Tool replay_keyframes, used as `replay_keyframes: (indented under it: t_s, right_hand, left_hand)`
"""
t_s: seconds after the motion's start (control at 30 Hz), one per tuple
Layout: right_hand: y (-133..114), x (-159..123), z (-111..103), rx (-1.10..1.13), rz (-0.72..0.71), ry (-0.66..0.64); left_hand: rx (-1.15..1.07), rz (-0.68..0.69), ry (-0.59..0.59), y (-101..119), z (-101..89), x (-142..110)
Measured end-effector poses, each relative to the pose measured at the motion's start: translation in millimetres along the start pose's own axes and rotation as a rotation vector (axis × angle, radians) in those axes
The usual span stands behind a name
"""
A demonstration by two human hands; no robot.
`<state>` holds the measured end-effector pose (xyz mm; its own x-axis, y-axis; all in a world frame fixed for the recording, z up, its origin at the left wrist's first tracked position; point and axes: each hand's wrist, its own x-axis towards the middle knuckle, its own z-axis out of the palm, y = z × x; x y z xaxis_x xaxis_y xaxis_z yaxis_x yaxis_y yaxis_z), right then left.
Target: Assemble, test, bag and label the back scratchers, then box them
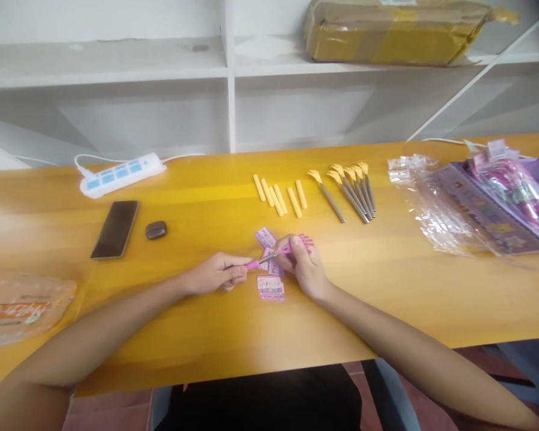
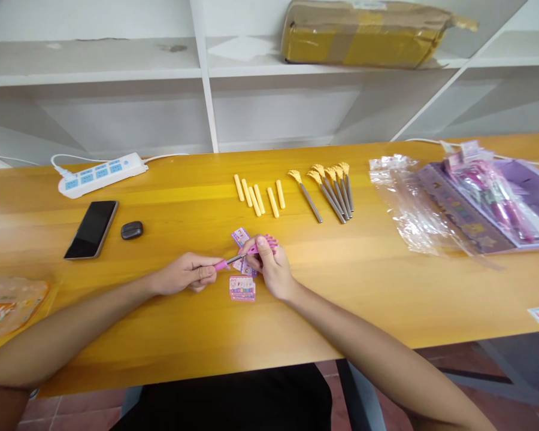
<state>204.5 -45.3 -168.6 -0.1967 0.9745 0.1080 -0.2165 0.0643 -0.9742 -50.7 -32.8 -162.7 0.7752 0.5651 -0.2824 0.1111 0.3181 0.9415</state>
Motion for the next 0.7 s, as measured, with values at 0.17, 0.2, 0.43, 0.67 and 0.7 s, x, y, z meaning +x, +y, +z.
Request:
replay_keyframes:
  t_s: [0.17, 0.2, 0.43, 0.67, 0.7]
  right_hand:
    - [1.0, -3.6, 3.1, 0.013, -0.022, 0.005]
    - [1.7, -3.6, 3.6, 0.039, -0.021, 0.002]
    - [0.4, 3.2, 2.1, 0.087, 0.053, -0.126]
    - [-1.5, 7.2, -0.3, 0.051, 0.091, -0.106]
    - [-2.1, 7.6, -0.6, 0.059, 0.099, -0.095]
  left_hand:
    - [-0.008, 0.003, -0.011, 3.2, 2.0, -0.6]
    - [0.005, 0.002, -0.009, 4.3, 2.8, -0.8]
    - [0.126, -0.007, 0.015, 10.0, 5.5, -3.0]
    - [0.208, -0.052, 0.034, 15.9, 6.2, -4.2]
    - [0.223, -0.059, 0.034, 17.2, 6.3, -4.1]
